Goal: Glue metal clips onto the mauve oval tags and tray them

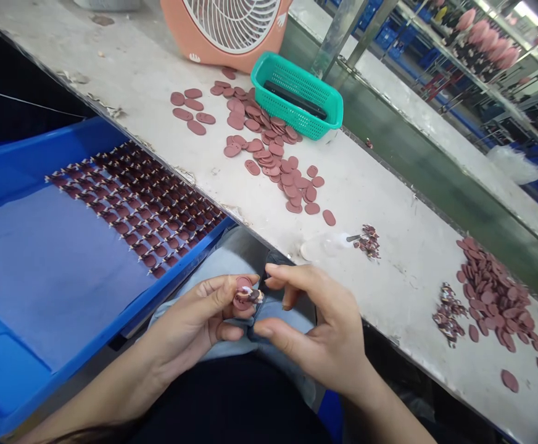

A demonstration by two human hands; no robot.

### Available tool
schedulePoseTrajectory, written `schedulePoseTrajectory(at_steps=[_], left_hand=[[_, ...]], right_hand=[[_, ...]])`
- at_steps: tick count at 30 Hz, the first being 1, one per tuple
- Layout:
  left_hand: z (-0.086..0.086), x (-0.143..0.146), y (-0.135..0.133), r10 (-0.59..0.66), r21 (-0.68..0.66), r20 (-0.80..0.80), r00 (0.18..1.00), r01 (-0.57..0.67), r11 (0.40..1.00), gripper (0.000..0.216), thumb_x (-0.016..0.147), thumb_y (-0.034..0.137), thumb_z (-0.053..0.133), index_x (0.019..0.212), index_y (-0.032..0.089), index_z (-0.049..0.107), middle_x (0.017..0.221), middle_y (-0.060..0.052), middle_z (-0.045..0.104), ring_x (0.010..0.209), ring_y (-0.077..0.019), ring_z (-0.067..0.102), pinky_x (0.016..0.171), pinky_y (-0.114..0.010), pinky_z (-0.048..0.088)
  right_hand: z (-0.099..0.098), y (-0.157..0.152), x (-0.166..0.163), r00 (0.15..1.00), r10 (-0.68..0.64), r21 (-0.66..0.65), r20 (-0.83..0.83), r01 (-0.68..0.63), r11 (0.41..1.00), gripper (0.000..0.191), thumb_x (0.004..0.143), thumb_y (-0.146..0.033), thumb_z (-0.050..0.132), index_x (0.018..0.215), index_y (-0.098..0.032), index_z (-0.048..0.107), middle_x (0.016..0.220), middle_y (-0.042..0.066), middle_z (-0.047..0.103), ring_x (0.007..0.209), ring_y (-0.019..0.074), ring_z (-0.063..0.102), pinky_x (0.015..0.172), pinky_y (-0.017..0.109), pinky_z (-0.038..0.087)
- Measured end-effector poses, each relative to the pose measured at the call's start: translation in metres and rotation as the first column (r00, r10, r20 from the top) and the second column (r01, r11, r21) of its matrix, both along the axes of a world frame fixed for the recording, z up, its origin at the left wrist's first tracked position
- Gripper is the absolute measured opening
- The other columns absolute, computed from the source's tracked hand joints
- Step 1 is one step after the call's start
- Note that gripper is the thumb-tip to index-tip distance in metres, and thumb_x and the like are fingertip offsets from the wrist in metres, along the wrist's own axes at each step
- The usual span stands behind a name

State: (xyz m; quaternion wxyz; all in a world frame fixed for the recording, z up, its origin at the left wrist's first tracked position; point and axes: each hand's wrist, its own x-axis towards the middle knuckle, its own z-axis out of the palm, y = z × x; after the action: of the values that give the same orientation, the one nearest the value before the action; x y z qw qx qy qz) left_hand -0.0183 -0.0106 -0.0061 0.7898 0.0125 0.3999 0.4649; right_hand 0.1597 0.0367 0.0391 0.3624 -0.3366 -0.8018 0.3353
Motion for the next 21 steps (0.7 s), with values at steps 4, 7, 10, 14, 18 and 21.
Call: schedulePoseTrajectory(at_steps=[4, 7, 10, 14, 18, 21], left_hand=[[-0.004, -0.002, 0.001, 0.013, -0.038, 0.109, 0.994, -0.009, 0.999, 0.023, 0.067, 0.031, 0.093, 0.079, 0.016, 0.081, 0.071, -0.003, 0.073, 0.060, -0.0121, 0.069, 0.042, -0.012, 0.054], [-0.007, -0.003, 0.001, 0.025, -0.047, 0.137, 0.990, -0.018, 0.999, 0.025, 0.063, 0.032, 0.095, 0.075, 0.016, 0.080, 0.071, -0.003, 0.074, 0.059, -0.0123, 0.071, 0.042, -0.013, 0.055], [-0.008, -0.004, 0.000, 0.027, -0.041, 0.141, 0.990, -0.021, 0.999, 0.027, 0.061, 0.034, 0.095, 0.075, 0.017, 0.080, 0.071, -0.002, 0.074, 0.060, -0.0122, 0.071, 0.042, -0.012, 0.054], [-0.008, -0.006, 0.000, 0.003, -0.004, 0.115, 0.993, -0.002, 1.000, 0.023, 0.068, 0.036, 0.091, 0.076, 0.018, 0.079, 0.073, -0.003, 0.075, 0.062, -0.0123, 0.070, 0.044, -0.012, 0.053], [-0.008, -0.010, 0.002, -0.047, 0.046, 0.104, 0.993, 0.042, 0.998, 0.029, 0.074, 0.042, 0.086, 0.086, 0.016, 0.080, 0.081, -0.009, 0.078, 0.066, -0.0141, 0.070, 0.046, -0.013, 0.054], [-0.008, -0.011, 0.003, -0.057, 0.055, 0.059, 0.997, 0.054, 0.997, 0.043, 0.074, 0.050, 0.084, 0.101, 0.016, 0.080, 0.089, -0.012, 0.078, 0.070, -0.0161, 0.070, 0.046, -0.015, 0.055]], right_hand=[[-0.002, 0.002, 0.002, 1.000, -0.020, -0.075, 0.017, 0.021, 0.997, 0.017, 0.091, -0.019, 0.071, 0.108, -0.022, 0.071, 0.087, 0.000, 0.072, 0.065, 0.0104, 0.059, 0.063, 0.024, 0.053], [-0.005, 0.002, 0.001, 0.999, -0.018, -0.114, 0.029, 0.021, 0.993, 0.017, 0.091, -0.019, 0.071, 0.108, -0.023, 0.073, 0.080, -0.001, 0.069, 0.063, 0.0104, 0.056, 0.060, 0.024, 0.050], [-0.007, 0.002, -0.003, 1.000, -0.002, -0.163, 0.026, 0.006, 0.987, 0.020, 0.089, -0.023, 0.075, 0.109, -0.022, 0.074, 0.079, -0.001, 0.068, 0.060, 0.0096, 0.053, 0.056, 0.023, 0.047], [-0.007, 0.004, -0.009, 0.999, 0.022, -0.209, 0.048, -0.012, 0.978, 0.021, 0.088, -0.025, 0.075, 0.108, -0.021, 0.076, 0.076, 0.000, 0.067, 0.060, 0.0099, 0.053, 0.054, 0.021, 0.045], [-0.008, 0.005, -0.015, 0.999, 0.035, -0.216, 0.023, -0.029, 0.976, 0.018, 0.087, -0.019, 0.075, 0.104, -0.023, 0.078, 0.070, -0.002, 0.066, 0.058, 0.0092, 0.054, 0.053, 0.020, 0.045], [-0.012, 0.005, -0.019, 1.000, 0.019, -0.182, 0.021, -0.014, 0.983, 0.010, 0.088, -0.020, 0.073, 0.098, -0.021, 0.077, 0.068, -0.002, 0.065, 0.056, 0.0090, 0.054, 0.051, 0.020, 0.046]])
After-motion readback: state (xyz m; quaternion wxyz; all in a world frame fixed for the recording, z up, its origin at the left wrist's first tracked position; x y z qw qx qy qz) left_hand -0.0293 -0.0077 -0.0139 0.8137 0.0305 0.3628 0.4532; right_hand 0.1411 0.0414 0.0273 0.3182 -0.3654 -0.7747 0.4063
